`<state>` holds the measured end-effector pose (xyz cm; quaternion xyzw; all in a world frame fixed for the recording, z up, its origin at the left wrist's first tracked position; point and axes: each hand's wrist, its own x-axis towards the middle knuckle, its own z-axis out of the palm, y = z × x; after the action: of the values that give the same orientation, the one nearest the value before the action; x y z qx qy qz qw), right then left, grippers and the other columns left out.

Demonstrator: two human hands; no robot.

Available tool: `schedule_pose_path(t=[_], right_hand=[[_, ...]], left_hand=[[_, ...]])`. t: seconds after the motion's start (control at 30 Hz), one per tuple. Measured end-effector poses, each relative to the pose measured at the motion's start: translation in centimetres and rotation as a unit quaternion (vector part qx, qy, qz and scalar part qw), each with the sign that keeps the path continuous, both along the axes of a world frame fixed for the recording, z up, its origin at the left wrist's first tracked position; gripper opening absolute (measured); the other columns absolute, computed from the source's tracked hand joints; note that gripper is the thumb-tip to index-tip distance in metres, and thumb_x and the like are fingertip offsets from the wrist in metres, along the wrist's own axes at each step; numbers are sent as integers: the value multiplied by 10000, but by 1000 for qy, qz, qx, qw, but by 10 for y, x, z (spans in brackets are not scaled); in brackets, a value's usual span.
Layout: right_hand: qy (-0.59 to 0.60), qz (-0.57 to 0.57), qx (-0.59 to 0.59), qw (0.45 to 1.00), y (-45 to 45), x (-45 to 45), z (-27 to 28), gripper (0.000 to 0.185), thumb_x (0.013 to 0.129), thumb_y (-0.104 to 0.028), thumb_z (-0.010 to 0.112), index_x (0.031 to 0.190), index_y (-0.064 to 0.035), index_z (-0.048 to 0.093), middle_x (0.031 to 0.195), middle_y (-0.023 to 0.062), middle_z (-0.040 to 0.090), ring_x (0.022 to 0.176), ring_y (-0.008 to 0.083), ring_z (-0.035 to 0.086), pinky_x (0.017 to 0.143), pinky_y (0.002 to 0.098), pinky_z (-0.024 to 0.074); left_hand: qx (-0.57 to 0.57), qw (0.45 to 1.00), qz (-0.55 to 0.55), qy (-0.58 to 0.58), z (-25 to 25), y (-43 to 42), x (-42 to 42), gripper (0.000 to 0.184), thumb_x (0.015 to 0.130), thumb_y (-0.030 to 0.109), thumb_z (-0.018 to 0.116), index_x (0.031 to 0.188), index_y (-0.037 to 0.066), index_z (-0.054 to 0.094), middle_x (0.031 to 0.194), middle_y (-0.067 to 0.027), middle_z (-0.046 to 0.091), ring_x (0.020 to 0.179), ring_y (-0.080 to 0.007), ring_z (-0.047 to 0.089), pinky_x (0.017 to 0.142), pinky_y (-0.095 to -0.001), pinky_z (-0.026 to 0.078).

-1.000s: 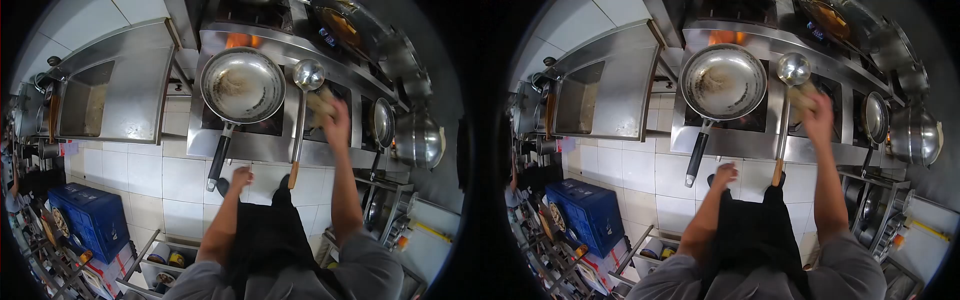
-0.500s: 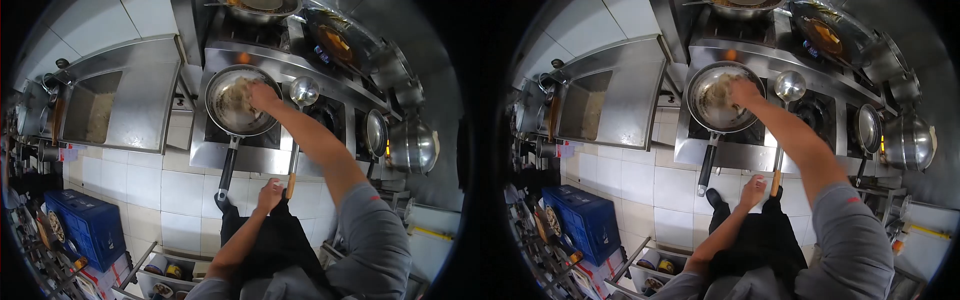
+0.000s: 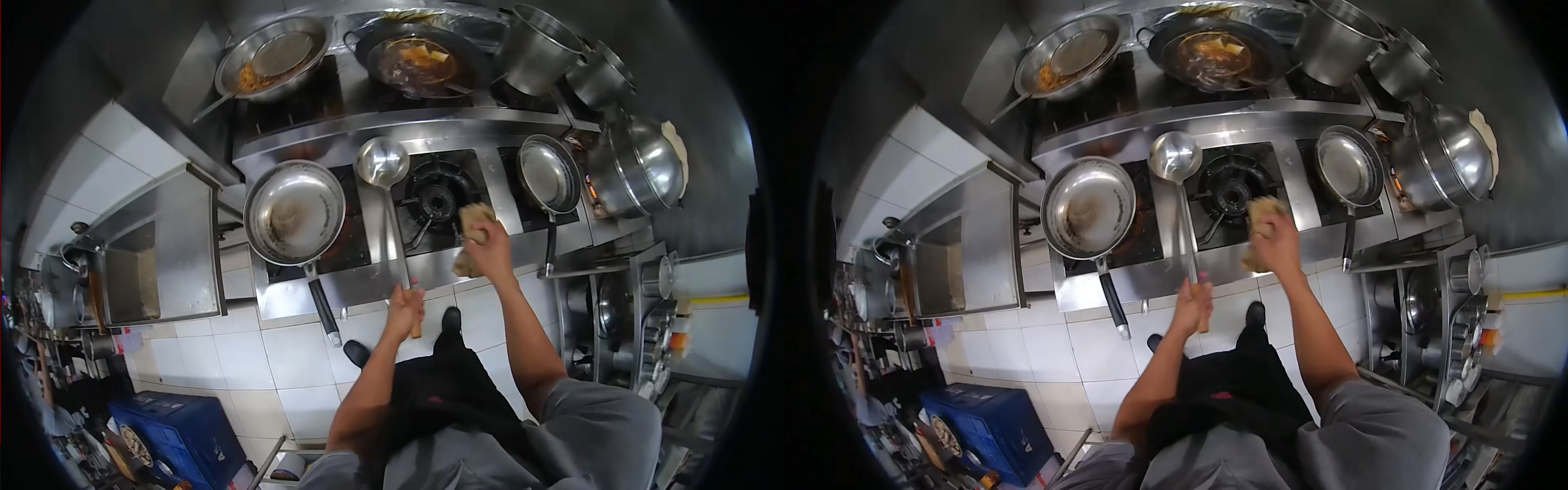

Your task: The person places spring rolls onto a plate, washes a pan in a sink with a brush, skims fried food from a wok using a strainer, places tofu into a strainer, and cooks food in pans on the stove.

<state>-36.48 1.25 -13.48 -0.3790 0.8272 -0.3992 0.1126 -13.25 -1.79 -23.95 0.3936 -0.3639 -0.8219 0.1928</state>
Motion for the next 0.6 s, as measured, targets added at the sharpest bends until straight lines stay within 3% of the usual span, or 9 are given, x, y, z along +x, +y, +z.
schedule_pose_path(t=[0.03,0.13,0.23,0.37,0.4,0.47,0.5,0.53,0.6], right_hand=[[-92,-46,-19,994,21,-22,-24,313,638,-94,734,937,-49,653,973,134,622,890,307,624,810,376,513],[-157,-31,-152,975,26,-38,-18,309,699,-95,739,991,-43,651,983,117,611,911,277,613,830,355,491],[-100,15,-153,983,7,-49,29,322,738,-111,723,1039,-40,631,978,157,576,957,326,577,865,359,460],[-21,-45,-191,980,32,-79,65,344,742,-93,700,1070,-40,607,988,182,553,960,376,567,853,401,476],[-3,-57,-138,989,46,-86,59,313,759,-83,669,1062,-29,613,1023,204,551,966,391,566,849,397,478],[66,-59,-79,993,68,-101,-7,264,789,-84,615,1044,-16,613,1061,252,559,953,426,567,835,417,482],[116,-51,-74,989,76,-107,-56,247,802,-93,592,1035,-14,608,1063,278,570,934,446,570,825,441,486],[118,-54,-79,988,92,-107,-63,247,802,-93,592,1035,-14,608,1063,278,570,934,446,570,825,441,486],[-19,39,37,998,118,-96,-58,187,820,-134,577,947,-5,622,921,261,607,831,435,589,768,475,484]], left_hand=[[-10,999,-23,-22,16,0,10,332,915,109,598,1194,112,419,666,0,487,493,-92,460,419,-241,394],[-26,993,-72,-85,109,21,26,307,928,109,585,1200,97,442,642,-5,469,473,-99,437,408,-244,360],[-45,988,-98,-110,165,69,34,347,951,144,557,1268,80,432,625,-8,445,458,-104,419,405,-247,348],[98,993,-61,33,256,104,30,512,973,246,531,1409,52,345,609,-38,427,440,-126,414,405,-245,341],[119,988,-48,81,270,103,33,578,953,258,565,1435,58,318,602,-44,417,425,-128,402,384,-244,319],[99,990,-27,99,306,84,23,634,918,268,614,1438,65,314,586,-40,414,402,-124,388,341,-243,294],[55,994,-20,90,321,69,14,507,951,235,555,1403,101,368,634,-37,459,435,-118,429,358,-233,314],[-4,999,-25,35,337,48,-3,398,957,215,535,1323,98,430,640,-29,469,445,-109,455,359,-220,333],[-179,978,-80,-74,355,-9,-46,276,954,194,524,1206,94,471,652,-21,490,424,-105,463,363,-233,364]])
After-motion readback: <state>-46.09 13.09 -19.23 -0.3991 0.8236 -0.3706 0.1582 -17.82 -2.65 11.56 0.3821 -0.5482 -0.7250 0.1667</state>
